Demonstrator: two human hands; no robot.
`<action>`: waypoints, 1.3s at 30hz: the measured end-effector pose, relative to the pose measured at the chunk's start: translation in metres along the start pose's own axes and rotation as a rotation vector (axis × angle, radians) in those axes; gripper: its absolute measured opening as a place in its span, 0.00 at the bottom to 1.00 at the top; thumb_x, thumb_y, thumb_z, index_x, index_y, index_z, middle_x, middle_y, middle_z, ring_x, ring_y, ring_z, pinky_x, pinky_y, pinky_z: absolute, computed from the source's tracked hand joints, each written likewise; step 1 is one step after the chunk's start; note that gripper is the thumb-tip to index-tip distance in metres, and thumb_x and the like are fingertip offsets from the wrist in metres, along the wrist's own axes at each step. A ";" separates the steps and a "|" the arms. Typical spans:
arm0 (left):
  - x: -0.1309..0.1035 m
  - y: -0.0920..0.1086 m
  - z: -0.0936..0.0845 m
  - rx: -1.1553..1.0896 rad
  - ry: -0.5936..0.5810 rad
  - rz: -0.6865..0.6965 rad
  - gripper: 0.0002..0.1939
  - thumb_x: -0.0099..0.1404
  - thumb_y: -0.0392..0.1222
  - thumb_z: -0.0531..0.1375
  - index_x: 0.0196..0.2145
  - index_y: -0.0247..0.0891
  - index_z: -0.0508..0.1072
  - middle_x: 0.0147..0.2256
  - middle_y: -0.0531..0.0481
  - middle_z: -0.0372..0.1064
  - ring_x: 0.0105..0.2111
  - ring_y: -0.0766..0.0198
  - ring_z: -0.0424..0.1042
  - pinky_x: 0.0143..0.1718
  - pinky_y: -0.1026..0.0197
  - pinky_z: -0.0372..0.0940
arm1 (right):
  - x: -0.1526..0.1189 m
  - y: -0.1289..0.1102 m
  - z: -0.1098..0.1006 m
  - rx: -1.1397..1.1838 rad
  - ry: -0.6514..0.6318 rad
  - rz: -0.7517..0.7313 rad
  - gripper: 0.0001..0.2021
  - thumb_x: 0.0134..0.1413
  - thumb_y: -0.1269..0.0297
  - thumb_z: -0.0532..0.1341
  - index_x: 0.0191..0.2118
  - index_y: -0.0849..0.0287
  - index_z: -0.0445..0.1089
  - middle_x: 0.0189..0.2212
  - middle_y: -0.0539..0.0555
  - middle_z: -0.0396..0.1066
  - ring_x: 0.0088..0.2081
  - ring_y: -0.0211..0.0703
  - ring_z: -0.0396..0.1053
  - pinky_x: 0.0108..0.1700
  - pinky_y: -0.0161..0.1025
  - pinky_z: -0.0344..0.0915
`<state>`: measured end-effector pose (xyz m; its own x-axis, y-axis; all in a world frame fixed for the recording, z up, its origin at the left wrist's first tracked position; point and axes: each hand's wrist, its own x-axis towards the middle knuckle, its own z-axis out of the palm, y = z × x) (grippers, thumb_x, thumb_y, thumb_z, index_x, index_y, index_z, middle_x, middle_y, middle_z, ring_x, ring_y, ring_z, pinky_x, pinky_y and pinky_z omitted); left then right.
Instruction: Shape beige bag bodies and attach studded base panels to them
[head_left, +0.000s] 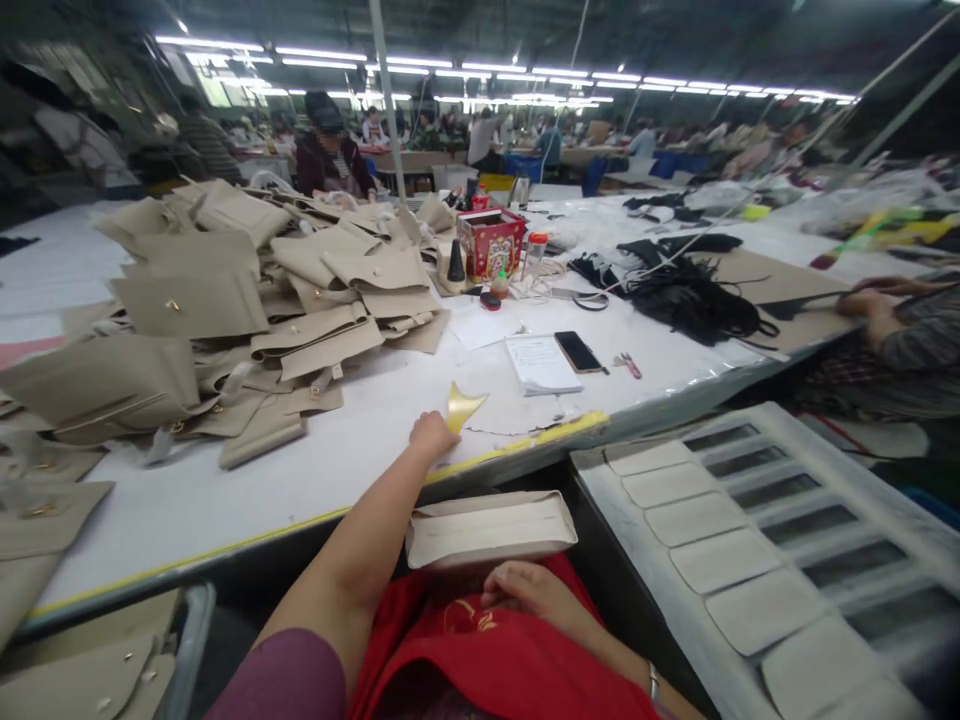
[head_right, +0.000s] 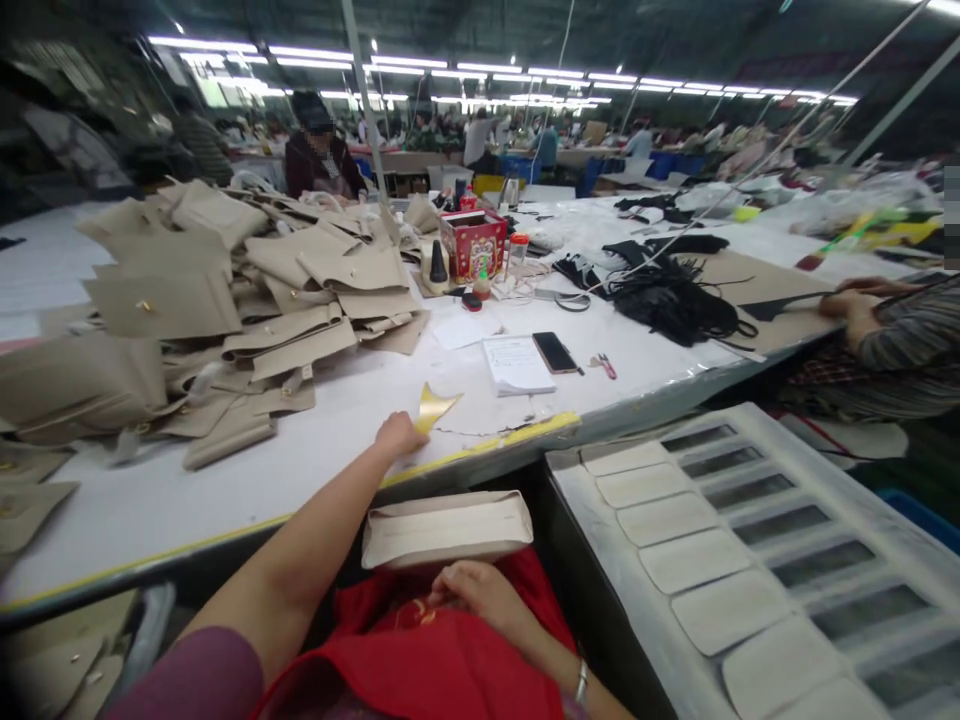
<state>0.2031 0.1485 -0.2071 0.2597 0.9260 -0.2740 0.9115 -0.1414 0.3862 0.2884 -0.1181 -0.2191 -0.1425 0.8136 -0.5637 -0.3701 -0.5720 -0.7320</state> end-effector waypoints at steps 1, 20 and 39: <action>-0.002 0.002 -0.001 -0.015 -0.029 0.008 0.19 0.47 0.43 0.65 0.36 0.31 0.70 0.40 0.34 0.70 0.41 0.49 0.71 0.36 0.59 0.64 | -0.004 -0.004 -0.001 0.020 -0.006 -0.005 0.19 0.38 0.49 0.67 0.27 0.63 0.71 0.26 0.53 0.73 0.28 0.37 0.69 0.34 0.34 0.61; -0.125 0.080 0.061 -0.515 -0.209 0.592 0.17 0.66 0.52 0.46 0.39 0.39 0.66 0.38 0.48 0.72 0.40 0.62 0.70 0.44 0.61 0.62 | -0.003 -0.070 -0.128 -0.953 0.713 -0.323 0.30 0.61 0.49 0.37 0.30 0.62 0.69 0.27 0.61 0.71 0.29 0.45 0.68 0.33 0.39 0.61; -0.077 0.080 0.098 -0.849 -0.688 0.107 0.21 0.55 0.58 0.57 0.28 0.33 0.69 0.26 0.47 0.73 0.25 0.64 0.69 0.32 0.61 0.61 | 0.033 -0.081 -0.128 -1.869 0.539 -0.391 0.27 0.64 0.56 0.39 0.33 0.61 0.74 0.32 0.60 0.75 0.34 0.49 0.72 0.34 0.40 0.60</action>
<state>0.2870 0.0315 -0.2411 0.6871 0.4928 -0.5338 0.4259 0.3221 0.8455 0.4317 -0.0579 -0.2275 0.0688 0.9948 -0.0753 0.9966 -0.0720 -0.0400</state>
